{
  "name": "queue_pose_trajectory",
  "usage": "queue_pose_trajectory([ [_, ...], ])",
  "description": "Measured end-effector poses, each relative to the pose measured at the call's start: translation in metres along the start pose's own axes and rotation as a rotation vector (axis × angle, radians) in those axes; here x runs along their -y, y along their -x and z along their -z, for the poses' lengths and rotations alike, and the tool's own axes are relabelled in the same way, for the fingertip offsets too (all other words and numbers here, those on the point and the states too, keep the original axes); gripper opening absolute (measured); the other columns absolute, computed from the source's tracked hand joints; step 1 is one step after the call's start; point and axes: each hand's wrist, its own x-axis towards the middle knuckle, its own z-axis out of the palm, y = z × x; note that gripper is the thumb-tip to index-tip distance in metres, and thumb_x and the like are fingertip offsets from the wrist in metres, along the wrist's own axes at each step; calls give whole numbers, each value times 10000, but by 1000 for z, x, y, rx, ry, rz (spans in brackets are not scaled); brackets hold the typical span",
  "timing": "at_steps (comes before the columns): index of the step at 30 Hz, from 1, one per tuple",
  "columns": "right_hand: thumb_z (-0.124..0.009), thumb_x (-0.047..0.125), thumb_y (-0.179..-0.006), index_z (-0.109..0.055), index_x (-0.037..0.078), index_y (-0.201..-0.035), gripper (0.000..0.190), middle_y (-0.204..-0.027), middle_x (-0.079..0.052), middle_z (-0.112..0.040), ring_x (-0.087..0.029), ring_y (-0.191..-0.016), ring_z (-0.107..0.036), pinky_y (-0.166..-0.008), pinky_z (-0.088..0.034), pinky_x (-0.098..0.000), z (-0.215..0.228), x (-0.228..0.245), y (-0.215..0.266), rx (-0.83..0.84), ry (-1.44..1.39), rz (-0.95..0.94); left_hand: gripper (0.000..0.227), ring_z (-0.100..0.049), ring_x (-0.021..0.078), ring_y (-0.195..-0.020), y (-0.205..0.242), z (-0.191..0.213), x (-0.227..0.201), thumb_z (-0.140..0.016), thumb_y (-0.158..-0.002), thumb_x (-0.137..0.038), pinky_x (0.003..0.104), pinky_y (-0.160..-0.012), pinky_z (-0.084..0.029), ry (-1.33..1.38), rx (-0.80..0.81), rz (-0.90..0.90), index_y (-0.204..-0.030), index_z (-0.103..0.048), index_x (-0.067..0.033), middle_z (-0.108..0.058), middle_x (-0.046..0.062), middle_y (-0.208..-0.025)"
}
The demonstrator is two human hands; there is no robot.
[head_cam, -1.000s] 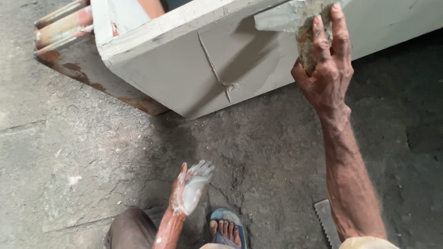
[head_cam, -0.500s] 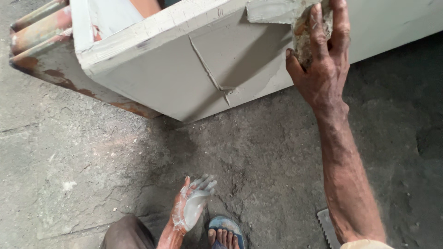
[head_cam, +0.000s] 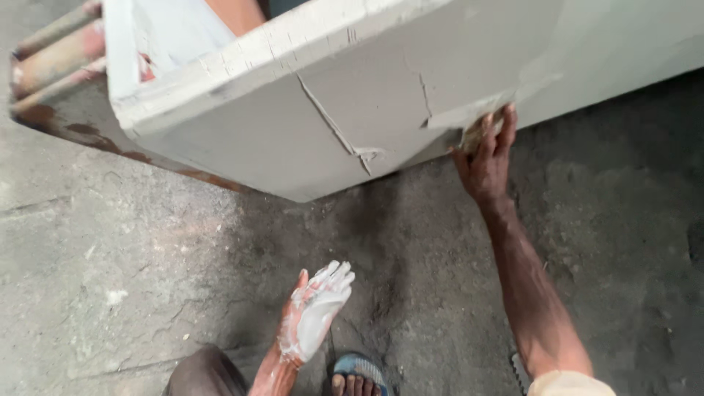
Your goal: The person kneels and uses a putty knife to apply white filler to the lower side panel of a white cabinet, smoothing the surface repeatedly.
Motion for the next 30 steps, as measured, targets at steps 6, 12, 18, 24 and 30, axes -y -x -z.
queue_pose_trajectory([
  [6, -757, 116, -975, -305, 155, -1669, 829, -1733, -205, -163, -421, -1611, -266, -1205, -512, -566, 66, 70, 4, 75, -62, -247, 777, -369, 358, -1511, 0, -63, -5, -537, -1002, -435, 441, -1243, -283, -64, 158, -71, -1560, -316, 59, -374, 234, -1638],
  [12, -702, 93, -845, -374, 161, -1603, 830, -1721, -163, -302, -384, -1282, -479, -875, -550, -527, 145, 196, 6, 109, -601, -691, 840, -396, 319, -1519, -15, -104, 12, -554, -959, -519, 440, -1236, -269, -107, 181, -207, -1557, -324, 24, -425, 189, -1636],
  [18, -713, 192, -761, -454, 150, -1534, 816, -1636, -198, -318, -391, -1486, -378, -1096, -500, -565, 148, 323, 29, 487, -645, -461, 819, -437, 365, -1439, -14, -128, 32, -525, -952, -525, 551, -1200, -308, 141, 198, -381, -1526, -367, 38, -472, 203, -1551],
  [24, -690, 223, -741, -432, 213, -1550, 850, -1618, -76, -371, -269, -1307, -531, -939, -572, -450, 167, 310, 47, 916, -616, -970, 829, -363, 383, -1523, 19, -108, 1, -428, -1049, -537, 501, -1292, -233, 47, 399, -577, -1565, -300, 100, -403, 261, -1617],
  [30, -705, 218, -803, -401, 211, -1587, 842, -1598, -109, -473, -176, -800, -582, -600, -515, -301, 185, 329, 31, 545, -1136, -1092, 1139, -285, 337, -1549, 7, -119, -9, -297, -916, -825, 450, -1285, -106, -938, 439, -345, -1586, -309, 96, -354, 231, -1652],
])
